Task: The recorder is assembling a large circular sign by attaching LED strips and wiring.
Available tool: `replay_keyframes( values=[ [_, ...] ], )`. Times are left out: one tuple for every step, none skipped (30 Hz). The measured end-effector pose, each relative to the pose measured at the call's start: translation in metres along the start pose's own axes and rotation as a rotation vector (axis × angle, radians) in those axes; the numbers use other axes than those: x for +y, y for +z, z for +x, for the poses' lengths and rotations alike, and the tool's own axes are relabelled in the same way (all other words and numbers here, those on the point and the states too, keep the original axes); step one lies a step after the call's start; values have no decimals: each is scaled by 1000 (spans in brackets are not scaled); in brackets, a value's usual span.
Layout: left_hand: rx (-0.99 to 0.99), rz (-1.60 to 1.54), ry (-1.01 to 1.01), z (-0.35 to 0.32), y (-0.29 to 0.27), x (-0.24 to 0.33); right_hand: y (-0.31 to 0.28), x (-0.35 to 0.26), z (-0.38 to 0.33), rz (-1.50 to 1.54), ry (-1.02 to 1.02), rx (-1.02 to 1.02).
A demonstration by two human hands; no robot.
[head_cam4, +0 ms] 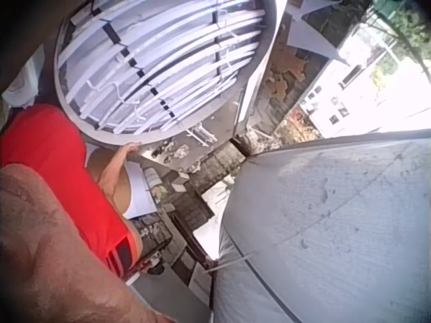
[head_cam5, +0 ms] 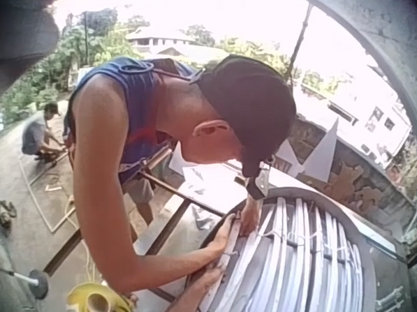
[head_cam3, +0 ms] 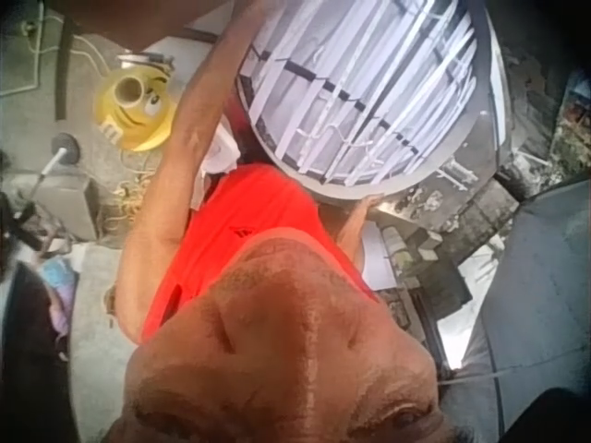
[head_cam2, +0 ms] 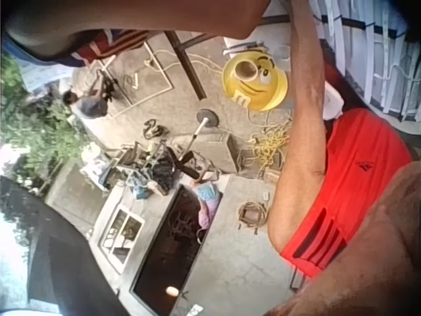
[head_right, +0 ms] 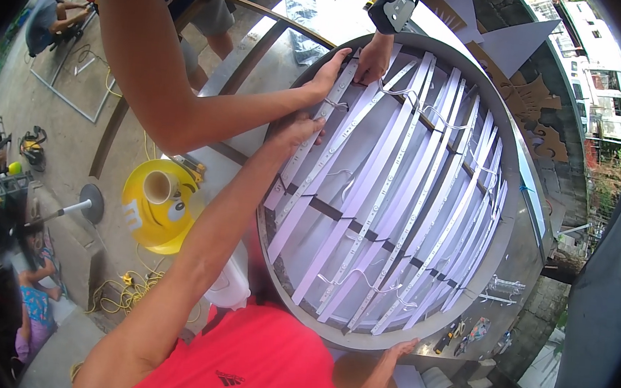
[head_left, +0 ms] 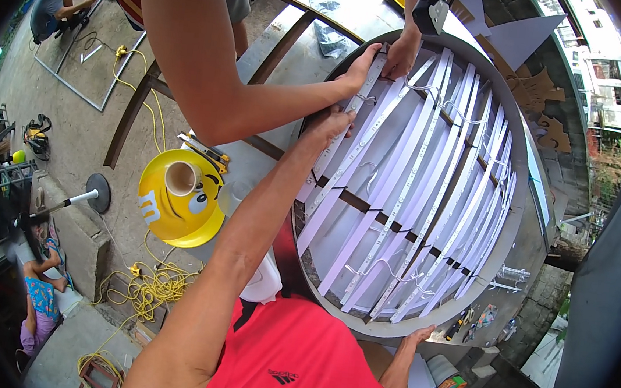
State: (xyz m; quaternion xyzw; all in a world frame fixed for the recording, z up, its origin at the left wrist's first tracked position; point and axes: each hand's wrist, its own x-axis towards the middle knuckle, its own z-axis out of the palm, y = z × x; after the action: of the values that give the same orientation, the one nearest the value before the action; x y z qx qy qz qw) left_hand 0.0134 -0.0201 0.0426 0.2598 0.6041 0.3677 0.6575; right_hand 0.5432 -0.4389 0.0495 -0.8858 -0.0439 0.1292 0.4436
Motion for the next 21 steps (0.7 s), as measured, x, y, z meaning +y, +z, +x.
replay_keyframes(
  values=[
    [25,23,-14,-4,2,6,0,-1,1,41,25,-2],
    [60,47,-32,-8,0,8,0,-3,-3,76,52,-12],
    [61,48,-41,-7,-2,5,-1,-7,-5,-37,61,-93],
    [75,23,-26,-6,-3,2,-1,-9,-9,-44,65,-92],
    [82,-6,-6,-5,-2,2,-3,-7,-7,-35,53,-85],
    [71,-8,-12,-3,1,2,-8,-4,1,-27,41,-74],
    [43,-19,-8,-2,3,3,-13,-1,8,-17,29,-62],
    [18,-22,0,1,3,2,-12,2,6,-3,24,-55],
    [9,-15,1,3,3,1,-12,6,4,13,19,-47],
    [5,-57,32,4,5,-1,-11,7,5,19,25,-37],
    [14,-93,61,4,1,-6,-1,1,-1,49,53,-25],
    [3,-84,60,4,-1,-6,-1,1,-1,81,75,0],
    [-28,-51,13,5,-4,-5,-3,2,-2,88,50,-16],
    [-56,-18,-33,6,-5,-5,-4,1,-2,93,57,-9],
    [-20,-66,2,8,-2,-7,-4,1,-1,83,73,-12],
    [-26,-57,3,9,-1,-8,-4,1,0,73,90,-17],
    [-26,-53,10,9,-2,-8,-4,1,0,79,97,-13],
    [-25,-50,18,9,-2,-7,-5,1,-1,62,59,-19],
    [-27,-41,20,8,-2,-7,-4,2,-1,46,20,-27],
    [-54,-31,-26,8,-2,-6,-7,4,2,52,25,-21],
    [-80,-22,-72,8,-1,-6,-11,6,5,65,14,-12]
  ],
)
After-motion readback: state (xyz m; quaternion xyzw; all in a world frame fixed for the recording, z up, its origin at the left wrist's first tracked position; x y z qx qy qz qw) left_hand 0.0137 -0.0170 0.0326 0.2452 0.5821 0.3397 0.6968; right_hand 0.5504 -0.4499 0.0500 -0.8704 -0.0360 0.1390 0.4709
